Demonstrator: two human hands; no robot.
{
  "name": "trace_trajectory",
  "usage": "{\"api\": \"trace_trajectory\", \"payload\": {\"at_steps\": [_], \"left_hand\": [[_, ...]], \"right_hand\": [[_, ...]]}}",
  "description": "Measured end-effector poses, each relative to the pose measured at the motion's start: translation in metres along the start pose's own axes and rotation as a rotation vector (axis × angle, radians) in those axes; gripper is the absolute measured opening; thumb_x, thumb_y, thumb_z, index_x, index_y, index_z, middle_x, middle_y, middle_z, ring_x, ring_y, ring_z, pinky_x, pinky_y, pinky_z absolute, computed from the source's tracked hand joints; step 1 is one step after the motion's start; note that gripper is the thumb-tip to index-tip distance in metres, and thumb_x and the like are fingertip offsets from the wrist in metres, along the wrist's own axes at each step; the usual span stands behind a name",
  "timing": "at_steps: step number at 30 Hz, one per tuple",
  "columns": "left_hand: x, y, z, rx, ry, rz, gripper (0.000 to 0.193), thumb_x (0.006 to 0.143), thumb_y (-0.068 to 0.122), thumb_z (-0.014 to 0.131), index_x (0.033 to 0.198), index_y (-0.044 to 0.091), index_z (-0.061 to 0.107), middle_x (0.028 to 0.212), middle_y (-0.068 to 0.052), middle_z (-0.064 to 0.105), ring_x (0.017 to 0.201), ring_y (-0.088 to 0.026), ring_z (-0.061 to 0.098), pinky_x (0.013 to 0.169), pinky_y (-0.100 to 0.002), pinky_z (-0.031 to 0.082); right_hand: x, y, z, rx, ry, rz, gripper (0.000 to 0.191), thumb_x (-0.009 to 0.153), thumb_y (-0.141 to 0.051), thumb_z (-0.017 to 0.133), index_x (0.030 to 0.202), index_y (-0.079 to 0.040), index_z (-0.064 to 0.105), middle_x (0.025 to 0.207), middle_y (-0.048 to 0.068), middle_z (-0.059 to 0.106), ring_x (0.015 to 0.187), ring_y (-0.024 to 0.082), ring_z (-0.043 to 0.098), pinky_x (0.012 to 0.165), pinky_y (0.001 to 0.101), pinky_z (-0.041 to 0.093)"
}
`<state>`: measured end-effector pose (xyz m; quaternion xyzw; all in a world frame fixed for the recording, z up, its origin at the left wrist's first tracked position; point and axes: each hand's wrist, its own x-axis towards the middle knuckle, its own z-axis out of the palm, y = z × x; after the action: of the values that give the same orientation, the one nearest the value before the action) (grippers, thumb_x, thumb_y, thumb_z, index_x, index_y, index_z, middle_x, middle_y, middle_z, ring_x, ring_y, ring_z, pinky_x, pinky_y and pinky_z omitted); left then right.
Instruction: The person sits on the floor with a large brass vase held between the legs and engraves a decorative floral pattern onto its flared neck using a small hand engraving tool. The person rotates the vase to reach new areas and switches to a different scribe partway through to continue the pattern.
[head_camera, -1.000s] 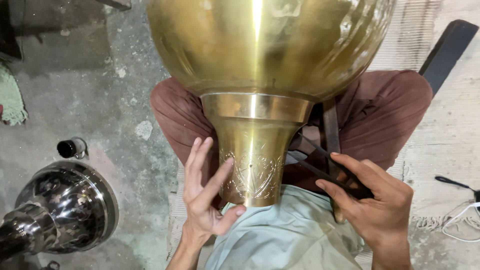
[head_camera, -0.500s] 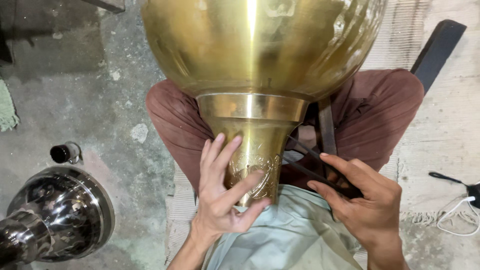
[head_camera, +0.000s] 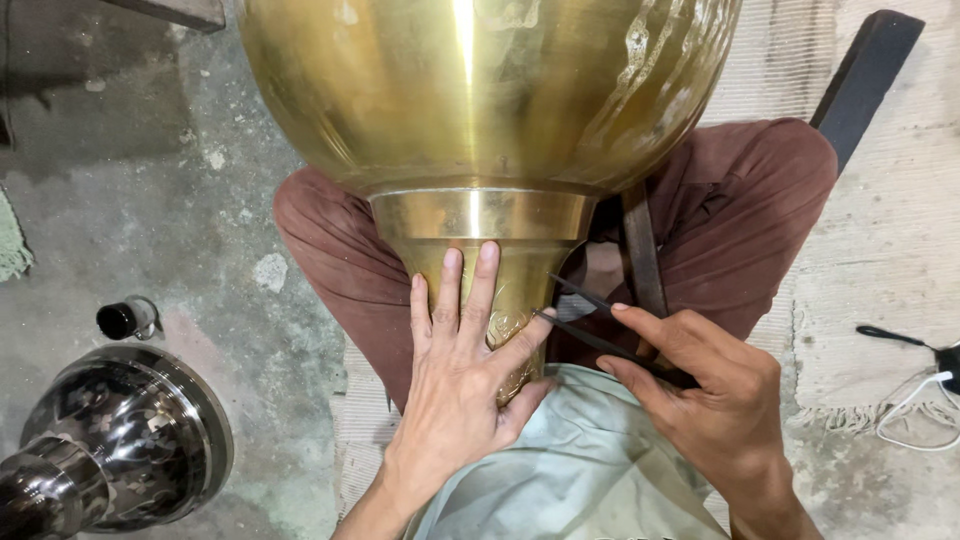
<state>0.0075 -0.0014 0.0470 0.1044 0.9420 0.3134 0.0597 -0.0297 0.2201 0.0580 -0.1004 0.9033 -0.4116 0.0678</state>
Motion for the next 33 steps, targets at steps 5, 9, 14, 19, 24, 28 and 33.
{"api": "trace_trajectory", "payload": {"at_steps": [5,9,14,19,24,28,33], "left_hand": [[-0.0009,-0.0011,0.0025,-0.007,0.014,-0.010,0.062,0.071,0.035,0.086,0.129,0.019,0.072,0.166,-0.026,0.015,0.154,-0.052,0.012,0.119,-0.072,0.009],[-0.0018,-0.0002,0.0036,-0.007,0.016,-0.018,0.061,0.072,0.036,0.086,0.129,0.020,0.072,0.167,-0.025,0.015,0.154,-0.051,0.012,0.120,-0.072,0.009],[-0.0020,-0.0005,0.0040,-0.006,0.018,-0.016,0.061,0.072,0.036,0.086,0.129,0.020,0.072,0.166,-0.025,0.015,0.154,-0.051,0.012,0.120,-0.072,0.009],[-0.0013,-0.0001,0.0043,-0.004,0.016,-0.016,0.061,0.072,0.036,0.086,0.129,0.020,0.072,0.167,-0.025,0.015,0.154,-0.051,0.011,0.120,-0.072,0.009],[-0.0012,0.0003,0.0033,-0.006,0.014,-0.021,0.062,0.071,0.035,0.087,0.129,0.020,0.072,0.167,-0.025,0.015,0.154,-0.051,0.011,0.120,-0.072,0.009],[-0.0007,0.0005,0.0046,-0.007,0.016,-0.017,0.063,0.070,0.035,0.087,0.129,0.019,0.072,0.166,-0.025,0.015,0.154,-0.052,0.011,0.120,-0.071,0.009],[-0.0010,0.0000,0.0052,-0.005,0.021,-0.019,0.062,0.070,0.035,0.087,0.129,0.020,0.072,0.167,-0.025,0.016,0.154,-0.051,0.011,0.121,-0.071,0.009]], "right_hand": [[0.0003,0.0001,0.0010,0.011,0.013,-0.035,0.051,0.069,-0.011,0.090,0.118,-0.009,0.075,0.074,0.004,0.067,0.061,0.011,0.063,0.052,0.0277,0.048],[-0.0005,-0.0003,0.0012,0.022,0.007,-0.008,0.051,0.069,-0.010,0.090,0.118,-0.010,0.075,0.074,0.002,0.068,0.060,0.009,0.064,0.048,0.0246,0.048],[-0.0018,0.0008,0.0011,0.009,0.006,-0.011,0.051,0.069,-0.009,0.090,0.118,-0.010,0.075,0.073,0.002,0.068,0.059,0.009,0.063,0.048,0.0250,0.047],[-0.0026,0.0015,0.0012,0.001,0.005,-0.018,0.050,0.070,-0.010,0.090,0.118,-0.010,0.075,0.074,0.002,0.068,0.059,0.009,0.063,0.047,0.0247,0.048],[-0.0034,0.0014,0.0005,-0.015,0.003,-0.036,0.049,0.071,-0.011,0.089,0.118,-0.011,0.075,0.077,0.001,0.070,0.058,0.008,0.063,0.045,0.0253,0.046],[-0.0042,0.0019,0.0011,-0.015,0.015,-0.047,0.049,0.071,-0.011,0.089,0.118,-0.011,0.075,0.077,0.001,0.069,0.058,0.008,0.062,0.046,0.0251,0.046],[-0.0045,0.0021,0.0020,-0.031,0.013,-0.043,0.049,0.071,-0.012,0.090,0.118,-0.012,0.076,0.076,0.001,0.069,0.055,0.008,0.061,0.044,0.0252,0.044]]}}
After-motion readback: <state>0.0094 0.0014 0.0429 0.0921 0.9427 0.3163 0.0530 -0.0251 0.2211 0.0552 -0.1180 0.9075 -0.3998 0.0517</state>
